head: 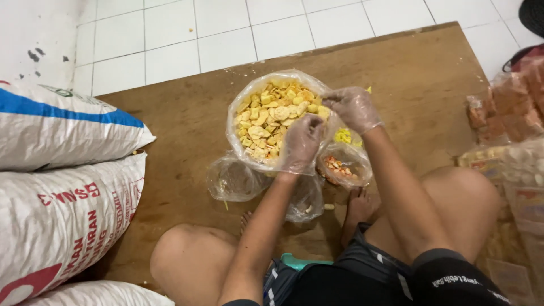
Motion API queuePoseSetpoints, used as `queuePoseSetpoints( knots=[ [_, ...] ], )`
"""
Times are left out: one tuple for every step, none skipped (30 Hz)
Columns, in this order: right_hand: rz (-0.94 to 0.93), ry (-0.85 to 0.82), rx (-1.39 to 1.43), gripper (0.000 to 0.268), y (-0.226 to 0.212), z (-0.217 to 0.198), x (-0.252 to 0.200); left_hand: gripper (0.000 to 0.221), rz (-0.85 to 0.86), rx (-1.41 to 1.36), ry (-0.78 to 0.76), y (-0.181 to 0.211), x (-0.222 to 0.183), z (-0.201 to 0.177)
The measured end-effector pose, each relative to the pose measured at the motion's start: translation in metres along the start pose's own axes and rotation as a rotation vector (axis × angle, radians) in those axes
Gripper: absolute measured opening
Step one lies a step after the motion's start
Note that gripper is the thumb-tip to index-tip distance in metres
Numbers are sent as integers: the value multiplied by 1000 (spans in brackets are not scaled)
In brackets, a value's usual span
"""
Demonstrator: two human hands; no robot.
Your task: Packaging chips from a large bag into smaller individual bags by hand.
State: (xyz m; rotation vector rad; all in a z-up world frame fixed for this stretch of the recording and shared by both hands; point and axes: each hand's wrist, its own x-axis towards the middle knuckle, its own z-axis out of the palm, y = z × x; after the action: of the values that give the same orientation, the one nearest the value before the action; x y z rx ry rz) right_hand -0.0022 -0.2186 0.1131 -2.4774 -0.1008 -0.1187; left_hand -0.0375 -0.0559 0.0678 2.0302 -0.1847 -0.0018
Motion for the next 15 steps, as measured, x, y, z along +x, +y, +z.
queuePoseSetpoints(
  knots=[
    [-22, 21, 60, 20, 7, -4, 1, 16, 89, 42, -10, -3, -2, 9],
    [-44, 42, 120, 22, 13, -7, 1, 14, 178, 84, -19, -6, -4, 18],
    [-47, 41, 121, 22, 14, -11, 1, 14, 178, 85, -16, 1, -11, 18],
    [-40, -3, 102, 24, 15, -16, 1, 14, 253, 74, -33, 8, -19, 19],
    [-31, -42, 81, 27, 17, -22, 1, 14, 333, 63, -52, 16, -26, 21],
    [-33, -38, 81, 27, 22, -24, 4, 14, 338, 63, -51, 13, -23, 25],
    [-12, -61, 54, 26, 28, -26, 5, 14, 355, 114, -32, 9, -21, 30],
    [8, -83, 27, 27, 33, -29, 5, 13, 372, 165, -13, 5, -20, 35],
    [11, -79, 27, 27, 37, -30, 4, 13, 376, 165, -16, -2, -15, 36],
    [51, -137, -29, 27, 40, -31, 2, 14, 362, 177, -1, -9, -10, 37],
    [92, -199, -85, 28, 43, -31, 0, 15, 345, 190, 15, -17, -6, 38],
    [94, -199, -83, 28, 49, -31, -3, 15, 346, 190, 13, -13, -3, 28],
    [130, -307, -153, 29, 54, -30, -6, 16, 300, 168, 63, -10, -2, 19],
    [167, -416, -223, 31, 58, -28, -10, 17, 254, 146, 113, -7, 0, 9],
    [167, -418, -221, 31, 76, -15, -8, 17, 251, 148, 112, -15, 4, 0]
  ],
)
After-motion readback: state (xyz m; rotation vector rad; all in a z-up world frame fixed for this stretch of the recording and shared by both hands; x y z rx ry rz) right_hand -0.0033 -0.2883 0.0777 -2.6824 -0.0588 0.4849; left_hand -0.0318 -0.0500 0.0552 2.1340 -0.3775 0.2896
